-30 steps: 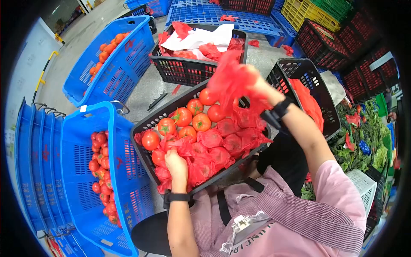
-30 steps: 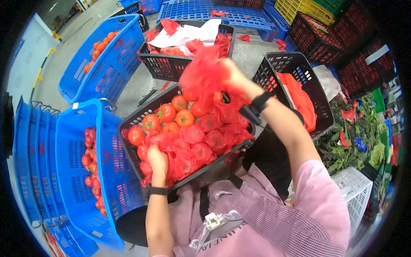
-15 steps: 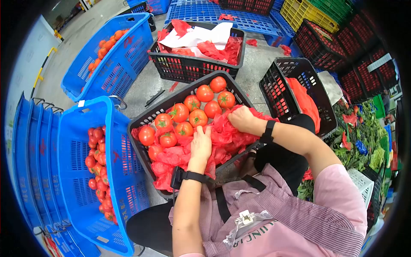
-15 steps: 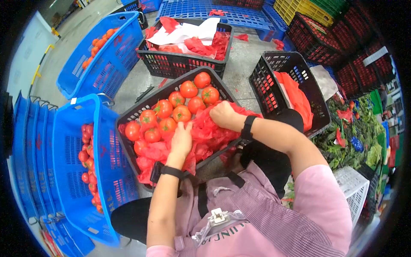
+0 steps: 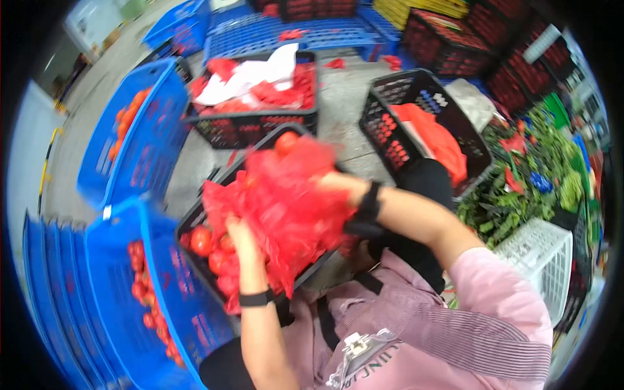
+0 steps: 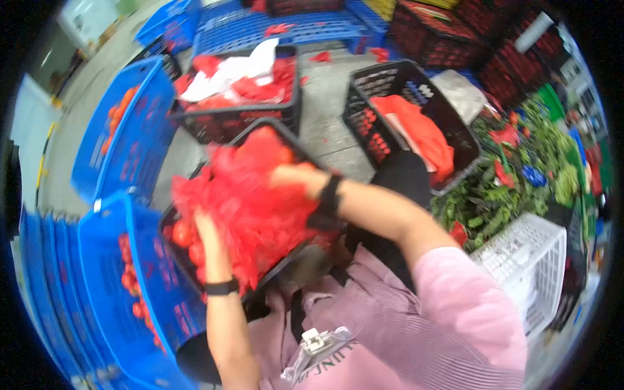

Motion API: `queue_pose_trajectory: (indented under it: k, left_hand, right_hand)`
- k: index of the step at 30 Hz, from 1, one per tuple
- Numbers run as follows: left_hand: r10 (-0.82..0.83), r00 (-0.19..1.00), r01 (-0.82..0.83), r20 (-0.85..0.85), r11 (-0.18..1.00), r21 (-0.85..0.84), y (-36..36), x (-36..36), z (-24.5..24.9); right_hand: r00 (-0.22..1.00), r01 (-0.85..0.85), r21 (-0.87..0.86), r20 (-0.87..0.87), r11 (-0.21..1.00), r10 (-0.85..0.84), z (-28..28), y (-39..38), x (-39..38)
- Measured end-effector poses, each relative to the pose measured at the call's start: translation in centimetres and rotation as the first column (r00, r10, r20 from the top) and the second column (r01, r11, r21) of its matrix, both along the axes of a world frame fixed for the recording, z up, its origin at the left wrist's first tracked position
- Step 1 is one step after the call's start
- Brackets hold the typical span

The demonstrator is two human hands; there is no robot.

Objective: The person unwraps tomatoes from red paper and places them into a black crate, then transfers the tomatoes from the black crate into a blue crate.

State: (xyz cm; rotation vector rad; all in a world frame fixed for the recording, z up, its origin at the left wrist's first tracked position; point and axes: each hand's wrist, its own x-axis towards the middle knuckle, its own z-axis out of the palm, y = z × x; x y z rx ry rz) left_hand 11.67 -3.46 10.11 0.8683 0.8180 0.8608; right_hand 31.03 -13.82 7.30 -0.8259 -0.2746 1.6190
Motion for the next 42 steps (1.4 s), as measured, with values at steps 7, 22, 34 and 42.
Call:
queue_pose_trajectory:
  k: [7,22,34,42]
  left_hand:
    - [-0.465,0.885,0.465,-0.017,0.885,-0.017,1.6,3.7,2.8]
    - [0.093,0.143,0.549,-0.985,0.821,0.157,-0.1,-10.0,-1.8]
    - [0.389,0.063,0.713,-0.919,0.627,0.314,-4.7,-12.8,-8.2]
    - [0.439,0.070,0.655,-0.896,0.657,0.373,-2.1,-16.0,-9.0]
  right_hand:
    - [0.959,-0.059,0.352,0.281,0.934,-0.046,-1.4,0.7,1.7]
    - [-0.793,0.470,0.002,0.441,0.883,0.421,-3.2,-24.4,35.4]
    - [-0.419,-0.522,-0.247,0.908,0.817,0.007,-3.1,2.6,-3.7]
    - [-0.507,-0.479,-0.031,0.825,0.877,-0.248,-6.8,2.4,-6.3]
